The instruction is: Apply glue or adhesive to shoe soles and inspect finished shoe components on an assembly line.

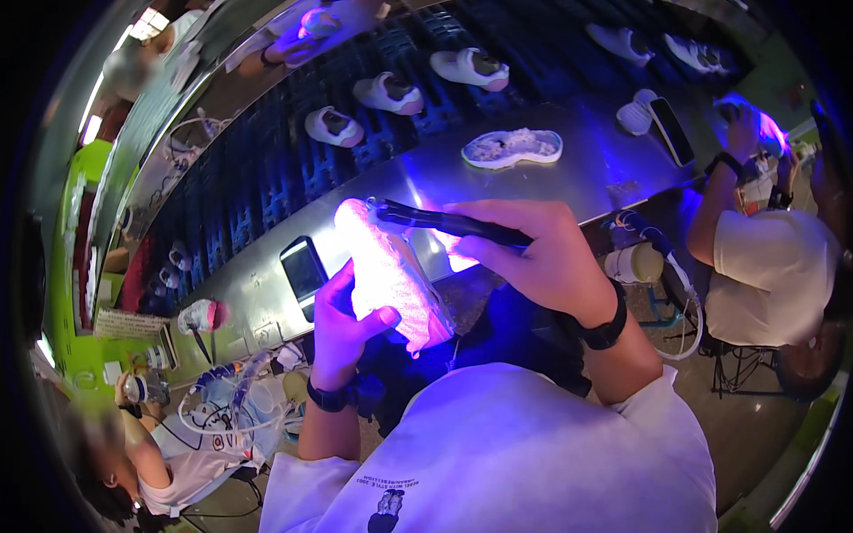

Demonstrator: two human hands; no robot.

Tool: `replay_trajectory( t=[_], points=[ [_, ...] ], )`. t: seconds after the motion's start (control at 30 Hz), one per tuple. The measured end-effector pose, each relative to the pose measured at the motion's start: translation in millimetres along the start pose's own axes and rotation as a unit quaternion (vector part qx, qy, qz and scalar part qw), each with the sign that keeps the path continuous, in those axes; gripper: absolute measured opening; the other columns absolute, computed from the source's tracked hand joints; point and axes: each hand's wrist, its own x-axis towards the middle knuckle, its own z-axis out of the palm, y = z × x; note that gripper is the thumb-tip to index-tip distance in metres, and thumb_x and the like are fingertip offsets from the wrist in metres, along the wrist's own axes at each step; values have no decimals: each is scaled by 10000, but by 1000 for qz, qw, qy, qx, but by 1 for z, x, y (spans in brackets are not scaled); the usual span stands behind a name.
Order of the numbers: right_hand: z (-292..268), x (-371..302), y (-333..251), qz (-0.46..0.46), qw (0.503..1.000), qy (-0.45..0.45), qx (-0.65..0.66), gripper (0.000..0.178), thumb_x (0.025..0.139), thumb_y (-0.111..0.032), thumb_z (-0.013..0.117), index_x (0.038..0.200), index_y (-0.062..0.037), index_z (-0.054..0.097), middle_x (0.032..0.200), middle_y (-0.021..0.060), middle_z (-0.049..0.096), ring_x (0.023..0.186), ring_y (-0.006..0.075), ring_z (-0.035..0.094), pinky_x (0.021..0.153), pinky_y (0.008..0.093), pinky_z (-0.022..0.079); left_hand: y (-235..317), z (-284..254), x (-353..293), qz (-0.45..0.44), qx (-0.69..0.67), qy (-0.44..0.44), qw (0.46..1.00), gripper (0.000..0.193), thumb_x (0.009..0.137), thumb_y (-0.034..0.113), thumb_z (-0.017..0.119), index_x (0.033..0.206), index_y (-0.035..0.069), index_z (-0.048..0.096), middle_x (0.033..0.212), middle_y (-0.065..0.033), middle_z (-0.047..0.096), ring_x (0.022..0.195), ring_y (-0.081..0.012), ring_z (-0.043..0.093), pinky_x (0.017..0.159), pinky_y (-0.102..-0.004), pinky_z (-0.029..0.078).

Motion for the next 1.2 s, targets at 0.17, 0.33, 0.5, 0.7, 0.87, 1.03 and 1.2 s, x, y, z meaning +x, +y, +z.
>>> replay_trajectory(
  t=[0.17, 0.33, 0.5, 0.7, 0.87, 1.03, 1.2],
  points=[
    [-16, 3, 11, -46, 997, 5, -66, 371, 834, -11, 782, 1201, -20, 729, 1002, 129, 764, 858, 191, 737, 774, 306, 563, -1, 16, 11, 4, 21, -26, 999, 896, 757, 139, 919, 1478, -104, 445, 1264, -131, 665, 1145, -185, 650, 1008, -355, 534],
    [-31, 0, 16, -71, 993, -6, -98, 375, 806, -7, 786, 1178, -22, 737, 999, 144, 760, 856, 253, 737, 778, 325, 558, -2, 22, 20, -1, 19, -25, 1000, 848, 769, 124, 904, 1465, -96, 472, 1243, -114, 679, 1096, -162, 663, 973, -327, 536],
    [-33, -2, 23, -61, 993, -13, -102, 371, 800, -15, 793, 1166, -22, 740, 976, 145, 755, 852, 261, 727, 768, 332, 551, 9, 31, 23, -31, -2, -16, 999, 816, 784, 87, 881, 1473, -74, 475, 1226, -96, 686, 1060, -148, 671, 942, -309, 542],
    [-22, -10, 37, -51, 991, -31, -118, 348, 818, -42, 802, 1161, -21, 742, 936, 135, 742, 827, 227, 705, 759, 320, 535, 2, 28, 18, -51, -97, 9, 994, 734, 827, 93, 840, 1457, -59, 495, 1233, -73, 672, 1103, -131, 639, 966, -309, 522],
    [-21, -32, 71, 41, 994, -58, -88, 329, 862, -63, 783, 1176, 11, 720, 954, 99, 740, 855, 156, 667, 808, 306, 535, -1, -1, 34, -168, -179, -19, 969, 553, 928, 136, 742, 1406, -48, 534, 1183, -56, 675, 1004, -140, 671, 898, -293, 538],
    [-26, -37, 99, 113, 991, -20, -74, 408, 910, -53, 720, 1300, 20, 627, 956, 60, 712, 803, 104, 618, 743, 274, 502, 13, -68, 93, -90, 12, 59, 994, 663, 976, 241, 711, 1457, -58, 367, 711, -102, 666, 594, -198, 674, 580, -319, 540],
    [-32, -40, 113, 242, 969, 42, 37, 450, 971, -51, 632, 1410, -20, 539, 904, 55, 683, 625, 51, 532, 510, 198, 395, 8, -174, 200, -24, 363, 228, 903, 775, 885, 543, 725, 1244, -132, 597, 1029, -306, 721, 820, -330, 772, 664, -389, 607]
  ],
)
